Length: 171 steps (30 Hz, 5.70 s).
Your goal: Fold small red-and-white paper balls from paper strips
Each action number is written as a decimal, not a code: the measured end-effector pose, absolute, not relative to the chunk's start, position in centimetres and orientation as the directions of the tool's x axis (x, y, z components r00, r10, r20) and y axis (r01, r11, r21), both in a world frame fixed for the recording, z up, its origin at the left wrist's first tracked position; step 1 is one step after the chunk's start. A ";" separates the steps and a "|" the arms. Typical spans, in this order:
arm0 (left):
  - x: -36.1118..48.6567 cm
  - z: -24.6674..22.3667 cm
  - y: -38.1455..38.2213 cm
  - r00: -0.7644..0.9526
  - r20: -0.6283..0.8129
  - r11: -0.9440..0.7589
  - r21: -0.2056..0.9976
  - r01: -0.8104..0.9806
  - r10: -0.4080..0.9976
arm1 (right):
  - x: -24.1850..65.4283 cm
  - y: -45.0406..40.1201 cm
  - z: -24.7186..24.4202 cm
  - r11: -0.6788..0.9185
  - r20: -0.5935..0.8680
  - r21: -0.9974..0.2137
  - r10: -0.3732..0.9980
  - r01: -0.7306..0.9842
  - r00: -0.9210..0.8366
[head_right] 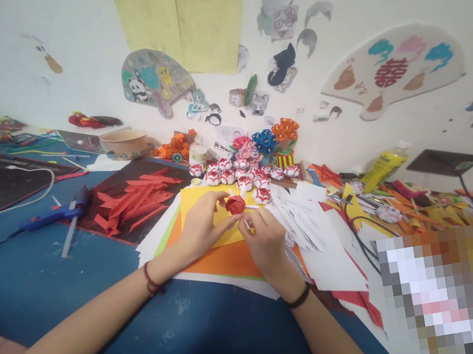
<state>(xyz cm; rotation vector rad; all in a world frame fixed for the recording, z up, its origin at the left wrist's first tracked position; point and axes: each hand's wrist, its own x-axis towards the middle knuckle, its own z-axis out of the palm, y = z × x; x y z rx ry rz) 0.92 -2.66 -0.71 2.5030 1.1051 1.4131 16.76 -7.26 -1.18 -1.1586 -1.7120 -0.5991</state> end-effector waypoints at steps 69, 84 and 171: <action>-0.7 0.0 -1.8 0.567 0.694 -0.818 0.056 0.572 0.444 | 20.5 -5.4 -0.2 0.709 0.778 -0.251 0.553 0.659 -0.299; -1.1 0.6 -2.0 0.627 0.682 -0.842 -0.031 0.538 0.376 | 20.6 -5.7 0.4 0.711 0.696 -0.291 0.616 0.640 -0.369; -1.8 -0.6 0.5 0.585 0.654 -0.832 0.129 0.539 0.480 | 20.6 -5.2 -0.3 0.614 0.476 -0.566 0.788 0.551 -0.390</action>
